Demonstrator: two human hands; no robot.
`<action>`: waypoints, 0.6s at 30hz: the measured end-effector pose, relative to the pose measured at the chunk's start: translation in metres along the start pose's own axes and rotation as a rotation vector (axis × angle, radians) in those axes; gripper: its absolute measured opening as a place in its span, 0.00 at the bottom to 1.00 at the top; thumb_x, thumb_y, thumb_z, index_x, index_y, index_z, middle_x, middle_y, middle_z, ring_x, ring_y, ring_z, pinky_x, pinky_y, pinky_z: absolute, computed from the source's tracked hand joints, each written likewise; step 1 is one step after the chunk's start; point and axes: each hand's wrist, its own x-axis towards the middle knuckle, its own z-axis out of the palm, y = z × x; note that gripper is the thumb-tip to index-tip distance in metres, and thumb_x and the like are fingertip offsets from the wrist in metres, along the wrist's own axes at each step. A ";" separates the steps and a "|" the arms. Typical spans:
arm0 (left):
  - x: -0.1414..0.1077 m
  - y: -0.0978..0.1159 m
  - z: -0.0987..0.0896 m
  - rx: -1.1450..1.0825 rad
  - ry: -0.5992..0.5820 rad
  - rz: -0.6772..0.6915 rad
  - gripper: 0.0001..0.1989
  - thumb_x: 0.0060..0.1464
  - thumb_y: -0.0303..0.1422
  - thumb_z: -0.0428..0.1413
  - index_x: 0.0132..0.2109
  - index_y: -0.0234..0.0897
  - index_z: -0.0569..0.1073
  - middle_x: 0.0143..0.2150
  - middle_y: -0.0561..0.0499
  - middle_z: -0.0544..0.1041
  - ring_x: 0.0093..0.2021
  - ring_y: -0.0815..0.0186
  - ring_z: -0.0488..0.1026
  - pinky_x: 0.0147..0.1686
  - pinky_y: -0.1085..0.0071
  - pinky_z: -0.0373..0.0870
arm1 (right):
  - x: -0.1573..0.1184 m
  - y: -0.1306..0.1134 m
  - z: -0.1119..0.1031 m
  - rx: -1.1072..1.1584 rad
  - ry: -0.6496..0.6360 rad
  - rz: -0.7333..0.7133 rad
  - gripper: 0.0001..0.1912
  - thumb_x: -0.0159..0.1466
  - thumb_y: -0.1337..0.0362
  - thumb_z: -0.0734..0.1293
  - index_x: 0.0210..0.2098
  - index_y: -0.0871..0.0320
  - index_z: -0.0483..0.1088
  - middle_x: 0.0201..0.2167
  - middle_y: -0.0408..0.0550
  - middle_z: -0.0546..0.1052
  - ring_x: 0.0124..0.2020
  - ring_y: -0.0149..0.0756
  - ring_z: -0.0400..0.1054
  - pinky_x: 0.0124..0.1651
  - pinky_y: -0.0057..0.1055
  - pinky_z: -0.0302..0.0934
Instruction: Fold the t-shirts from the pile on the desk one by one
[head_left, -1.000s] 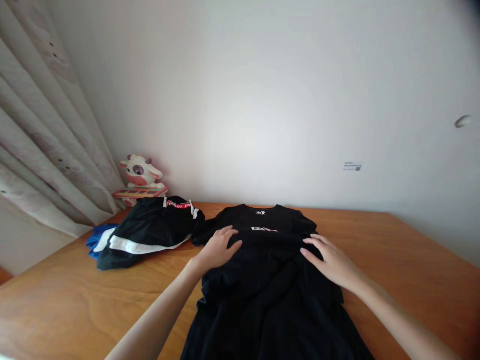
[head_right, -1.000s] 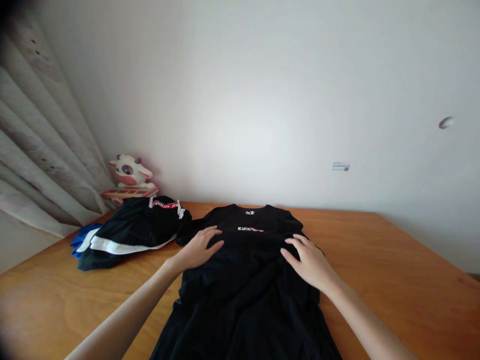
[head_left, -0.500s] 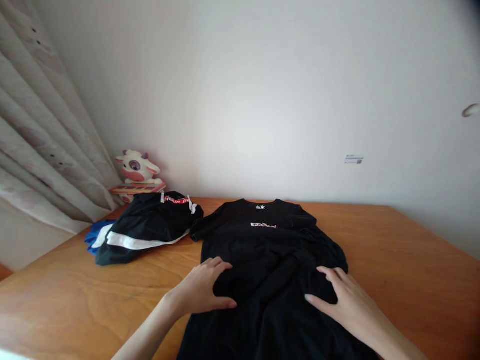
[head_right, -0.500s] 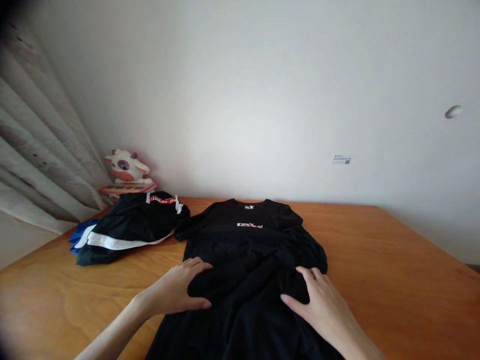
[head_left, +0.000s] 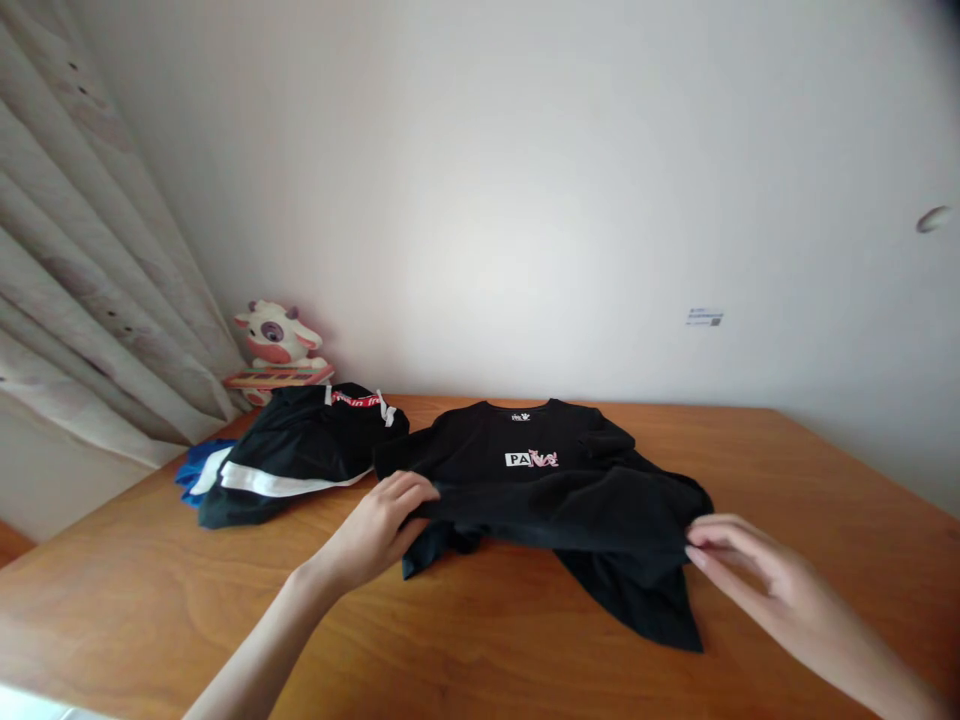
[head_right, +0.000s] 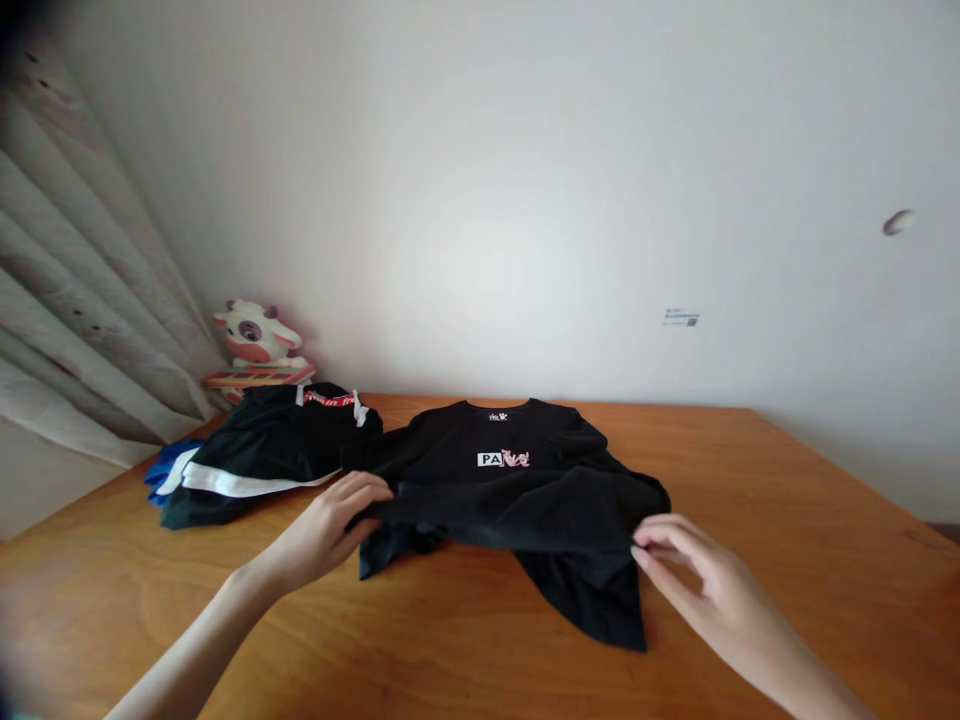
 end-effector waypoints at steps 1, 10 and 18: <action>-0.007 0.002 -0.001 0.005 -0.125 0.007 0.11 0.62 0.28 0.52 0.47 0.42 0.76 0.45 0.47 0.78 0.46 0.59 0.75 0.50 0.64 0.73 | -0.005 0.004 -0.003 -0.025 -0.104 0.048 0.20 0.60 0.41 0.68 0.32 0.51 0.75 0.34 0.48 0.81 0.39 0.45 0.77 0.44 0.33 0.73; -0.018 0.020 0.029 0.109 -0.387 -0.066 0.25 0.56 0.20 0.52 0.56 0.48 0.75 0.54 0.48 0.76 0.54 0.56 0.74 0.54 0.61 0.70 | -0.004 0.028 0.034 0.082 -0.226 0.552 0.31 0.56 0.34 0.66 0.42 0.54 0.73 0.31 0.51 0.82 0.26 0.44 0.76 0.21 0.33 0.67; -0.035 0.037 -0.031 -0.016 -0.484 -0.153 0.13 0.59 0.35 0.60 0.51 0.50 0.79 0.48 0.51 0.80 0.48 0.56 0.78 0.47 0.65 0.70 | -0.024 0.003 0.004 -0.182 -0.209 0.274 0.26 0.51 0.36 0.71 0.35 0.49 0.79 0.36 0.53 0.85 0.41 0.58 0.79 0.42 0.44 0.74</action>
